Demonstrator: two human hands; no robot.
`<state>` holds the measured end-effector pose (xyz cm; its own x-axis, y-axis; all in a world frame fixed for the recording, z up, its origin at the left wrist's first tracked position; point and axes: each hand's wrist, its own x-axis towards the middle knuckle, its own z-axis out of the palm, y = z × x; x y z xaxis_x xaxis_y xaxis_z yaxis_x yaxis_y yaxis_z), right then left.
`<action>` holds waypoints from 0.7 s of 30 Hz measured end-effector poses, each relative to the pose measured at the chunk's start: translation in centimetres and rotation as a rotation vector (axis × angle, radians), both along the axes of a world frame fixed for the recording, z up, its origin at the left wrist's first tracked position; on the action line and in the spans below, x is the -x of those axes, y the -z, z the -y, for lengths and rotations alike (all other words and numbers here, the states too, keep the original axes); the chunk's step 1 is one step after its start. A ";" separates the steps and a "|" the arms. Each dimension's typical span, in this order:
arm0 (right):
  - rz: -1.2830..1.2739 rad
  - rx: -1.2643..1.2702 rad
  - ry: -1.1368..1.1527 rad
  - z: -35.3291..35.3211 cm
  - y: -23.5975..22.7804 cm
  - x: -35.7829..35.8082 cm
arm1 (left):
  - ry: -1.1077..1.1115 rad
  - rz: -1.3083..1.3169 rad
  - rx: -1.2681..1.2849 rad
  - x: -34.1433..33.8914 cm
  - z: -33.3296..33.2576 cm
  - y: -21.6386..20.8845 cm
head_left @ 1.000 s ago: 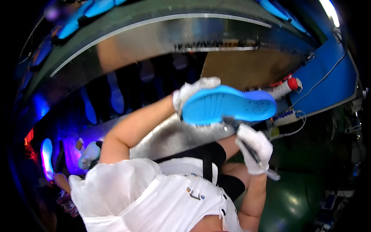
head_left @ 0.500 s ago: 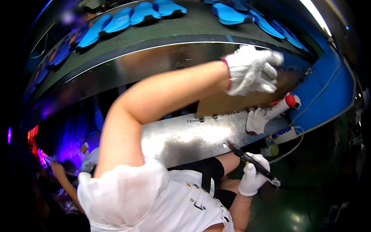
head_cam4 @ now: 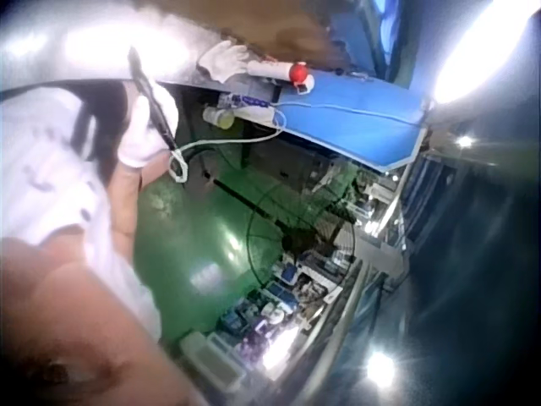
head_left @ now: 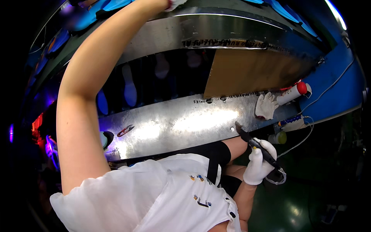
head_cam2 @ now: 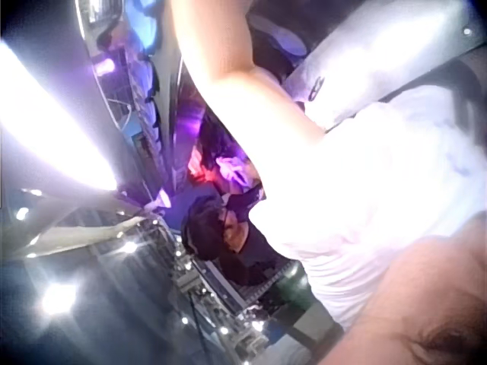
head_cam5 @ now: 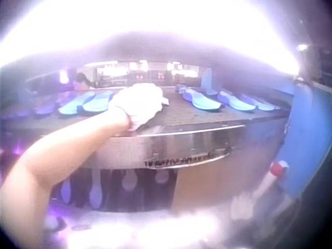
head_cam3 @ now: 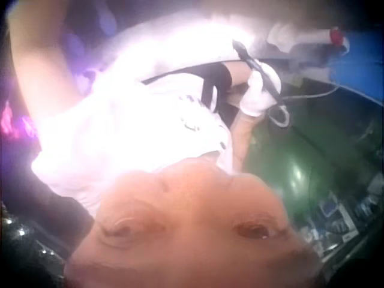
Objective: The person applies liquid to blue shoe outsoles using a brush tool. They reach for an outsole on a conveyor belt, hold it while brushing the substance onto the surface, and then return the item to the moving belt.
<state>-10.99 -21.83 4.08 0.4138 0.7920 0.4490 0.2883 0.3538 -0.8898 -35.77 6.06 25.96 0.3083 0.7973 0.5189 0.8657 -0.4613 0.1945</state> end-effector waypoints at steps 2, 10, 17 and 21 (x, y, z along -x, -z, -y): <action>-0.094 0.020 0.058 -0.1 -0.3 0.0 | 0.255 0.498 0.330 0.3 5.3 -1.3; -0.349 0.078 0.298 -0.9 0.5 -0.9 | 1.006 0.296 -0.163 -0.7 14.9 17.7; -0.285 0.188 0.343 -1.4 3.0 -1.0 | 1.010 0.624 0.143 -5.6 17.0 35.9; -0.420 0.214 0.363 -2.6 3.3 -1.0 | 0.545 0.671 0.580 -4.2 16.8 34.9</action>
